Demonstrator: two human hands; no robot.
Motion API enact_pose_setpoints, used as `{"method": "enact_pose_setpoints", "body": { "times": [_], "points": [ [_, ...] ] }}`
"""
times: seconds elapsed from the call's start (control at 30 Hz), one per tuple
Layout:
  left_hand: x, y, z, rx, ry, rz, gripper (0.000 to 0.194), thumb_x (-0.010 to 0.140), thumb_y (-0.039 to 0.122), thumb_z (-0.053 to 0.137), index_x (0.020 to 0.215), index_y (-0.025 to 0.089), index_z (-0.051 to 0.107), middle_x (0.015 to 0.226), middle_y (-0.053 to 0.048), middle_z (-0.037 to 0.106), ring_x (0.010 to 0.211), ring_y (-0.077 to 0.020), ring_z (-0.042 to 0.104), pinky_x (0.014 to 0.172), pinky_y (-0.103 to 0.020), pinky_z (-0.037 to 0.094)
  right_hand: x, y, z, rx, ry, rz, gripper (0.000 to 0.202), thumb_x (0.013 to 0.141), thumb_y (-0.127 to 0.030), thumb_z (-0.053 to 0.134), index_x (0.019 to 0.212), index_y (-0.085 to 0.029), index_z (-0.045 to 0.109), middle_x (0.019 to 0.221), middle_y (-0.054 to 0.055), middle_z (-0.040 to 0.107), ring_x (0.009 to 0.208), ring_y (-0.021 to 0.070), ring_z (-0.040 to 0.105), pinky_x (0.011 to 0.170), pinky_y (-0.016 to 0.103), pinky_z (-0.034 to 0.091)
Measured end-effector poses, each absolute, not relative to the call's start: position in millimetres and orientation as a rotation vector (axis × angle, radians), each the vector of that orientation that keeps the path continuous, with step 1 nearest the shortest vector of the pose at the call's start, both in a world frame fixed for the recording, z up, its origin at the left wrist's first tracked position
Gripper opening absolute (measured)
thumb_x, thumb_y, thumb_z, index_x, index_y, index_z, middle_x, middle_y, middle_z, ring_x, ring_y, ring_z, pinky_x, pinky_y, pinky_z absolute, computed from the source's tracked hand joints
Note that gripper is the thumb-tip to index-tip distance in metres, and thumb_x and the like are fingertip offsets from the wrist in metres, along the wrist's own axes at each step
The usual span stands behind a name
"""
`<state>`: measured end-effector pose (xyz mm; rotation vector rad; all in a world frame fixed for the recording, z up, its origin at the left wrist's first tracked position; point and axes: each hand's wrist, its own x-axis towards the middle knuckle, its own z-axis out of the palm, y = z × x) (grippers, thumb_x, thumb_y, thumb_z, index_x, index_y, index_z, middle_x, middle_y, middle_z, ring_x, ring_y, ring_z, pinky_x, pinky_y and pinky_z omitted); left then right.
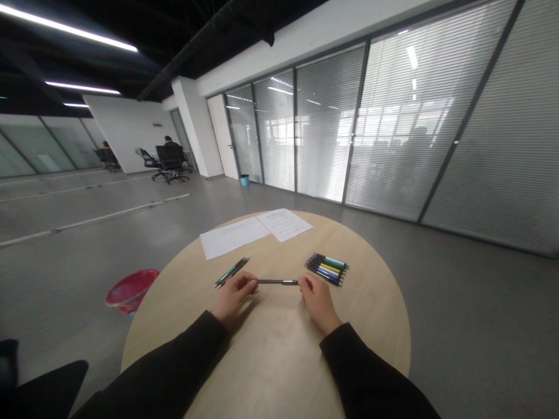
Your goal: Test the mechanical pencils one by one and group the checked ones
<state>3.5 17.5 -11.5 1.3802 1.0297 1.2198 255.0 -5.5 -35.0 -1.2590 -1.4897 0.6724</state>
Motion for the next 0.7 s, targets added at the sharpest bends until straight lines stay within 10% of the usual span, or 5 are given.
{"method": "enact_pose_setpoints", "body": {
  "times": [0.7],
  "points": [
    [5, 16, -11, 1.310, 1.016, 1.208, 0.032, 0.072, 0.040, 0.078, 0.080, 0.014, 0.062, 0.068, 0.000, 0.067, 0.063, -0.0125, 0.063, 0.066, -0.026, 0.051, 254, 1, -45, -1.139, -1.390, 0.807, 0.020, 0.084, -0.036, 0.061, 0.090, -0.018, 0.065, 0.075, 0.002, 0.063, 0.062, 0.0154, 0.058, 0.057, 0.026, 0.048]
  ]
}}
